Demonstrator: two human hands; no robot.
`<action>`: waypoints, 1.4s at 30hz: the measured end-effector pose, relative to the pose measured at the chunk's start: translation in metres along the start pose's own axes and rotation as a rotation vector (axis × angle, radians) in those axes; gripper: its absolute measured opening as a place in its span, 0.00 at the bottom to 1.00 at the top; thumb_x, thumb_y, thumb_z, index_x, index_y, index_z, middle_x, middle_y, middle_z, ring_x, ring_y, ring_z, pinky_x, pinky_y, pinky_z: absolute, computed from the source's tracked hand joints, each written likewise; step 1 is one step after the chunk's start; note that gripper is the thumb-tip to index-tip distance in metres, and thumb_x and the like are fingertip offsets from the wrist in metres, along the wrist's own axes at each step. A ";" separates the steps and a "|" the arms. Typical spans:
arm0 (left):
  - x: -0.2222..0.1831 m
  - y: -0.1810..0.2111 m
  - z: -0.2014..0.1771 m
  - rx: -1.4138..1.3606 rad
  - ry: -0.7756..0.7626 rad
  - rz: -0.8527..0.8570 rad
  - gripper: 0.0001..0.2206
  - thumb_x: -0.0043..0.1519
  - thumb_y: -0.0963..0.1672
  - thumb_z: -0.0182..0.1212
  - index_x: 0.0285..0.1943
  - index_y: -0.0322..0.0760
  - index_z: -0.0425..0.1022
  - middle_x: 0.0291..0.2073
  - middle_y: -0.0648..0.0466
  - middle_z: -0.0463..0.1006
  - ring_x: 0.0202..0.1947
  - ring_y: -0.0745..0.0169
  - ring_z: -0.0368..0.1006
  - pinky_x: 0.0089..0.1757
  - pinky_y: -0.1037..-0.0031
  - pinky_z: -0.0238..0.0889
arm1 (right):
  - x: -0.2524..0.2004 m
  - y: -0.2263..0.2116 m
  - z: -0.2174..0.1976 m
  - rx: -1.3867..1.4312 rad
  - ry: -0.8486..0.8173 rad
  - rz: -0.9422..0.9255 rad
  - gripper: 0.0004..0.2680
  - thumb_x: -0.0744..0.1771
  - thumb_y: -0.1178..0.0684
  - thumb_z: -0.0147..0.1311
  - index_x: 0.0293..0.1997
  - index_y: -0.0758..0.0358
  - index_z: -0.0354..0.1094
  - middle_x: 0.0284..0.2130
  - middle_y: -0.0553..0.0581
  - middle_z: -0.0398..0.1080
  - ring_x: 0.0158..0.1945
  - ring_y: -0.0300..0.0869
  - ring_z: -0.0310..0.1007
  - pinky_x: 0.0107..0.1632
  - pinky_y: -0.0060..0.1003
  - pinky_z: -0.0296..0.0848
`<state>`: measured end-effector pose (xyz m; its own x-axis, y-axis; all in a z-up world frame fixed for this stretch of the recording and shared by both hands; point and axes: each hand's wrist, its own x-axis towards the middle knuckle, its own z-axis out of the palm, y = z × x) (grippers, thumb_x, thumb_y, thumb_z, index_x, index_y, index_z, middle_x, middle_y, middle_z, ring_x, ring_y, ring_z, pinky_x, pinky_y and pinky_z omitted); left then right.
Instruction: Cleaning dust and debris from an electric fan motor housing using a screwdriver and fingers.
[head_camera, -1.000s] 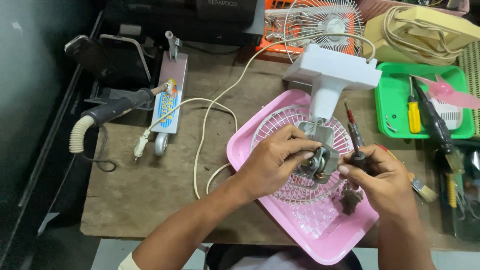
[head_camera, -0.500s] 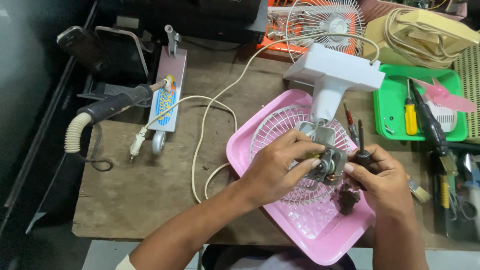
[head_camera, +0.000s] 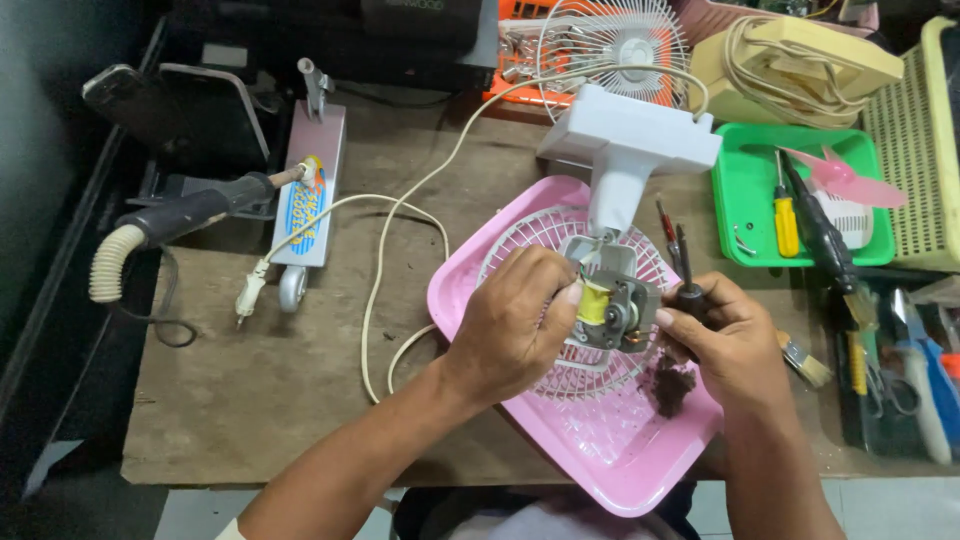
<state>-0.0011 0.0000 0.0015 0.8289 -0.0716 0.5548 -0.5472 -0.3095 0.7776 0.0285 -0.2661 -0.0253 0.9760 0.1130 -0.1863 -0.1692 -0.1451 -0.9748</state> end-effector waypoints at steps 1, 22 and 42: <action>-0.004 -0.006 0.007 -0.005 -0.006 0.004 0.08 0.69 0.40 0.44 0.38 0.29 0.66 0.34 0.45 0.70 0.36 0.51 0.66 0.40 0.63 0.62 | 0.000 0.001 0.001 0.001 0.009 -0.001 0.06 0.64 0.62 0.62 0.41 0.63 0.69 0.22 0.53 0.63 0.21 0.35 0.64 0.23 0.25 0.64; -0.006 -0.017 0.004 0.139 -0.192 0.161 0.34 0.53 0.49 0.77 0.68 0.33 0.68 0.55 0.42 0.74 0.55 0.40 0.72 0.53 0.58 0.66 | -0.003 -0.013 0.015 0.003 -0.079 -0.278 0.07 0.62 0.63 0.65 0.41 0.72 0.73 0.20 0.63 0.73 0.21 0.38 0.75 0.21 0.27 0.71; -0.009 -0.033 0.009 0.155 -0.268 0.111 0.36 0.53 0.52 0.76 0.68 0.39 0.67 0.62 0.47 0.74 0.63 0.50 0.70 0.61 0.58 0.58 | 0.001 -0.004 -0.127 -1.309 0.070 0.005 0.15 0.67 0.41 0.53 0.56 0.52 0.74 0.54 0.53 0.75 0.54 0.55 0.73 0.49 0.53 0.70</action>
<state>0.0110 0.0021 -0.0322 0.7777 -0.3535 0.5198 -0.6285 -0.4247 0.6516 0.0480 -0.3902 -0.0059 0.9875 0.0641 -0.1440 0.0459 -0.9909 -0.1266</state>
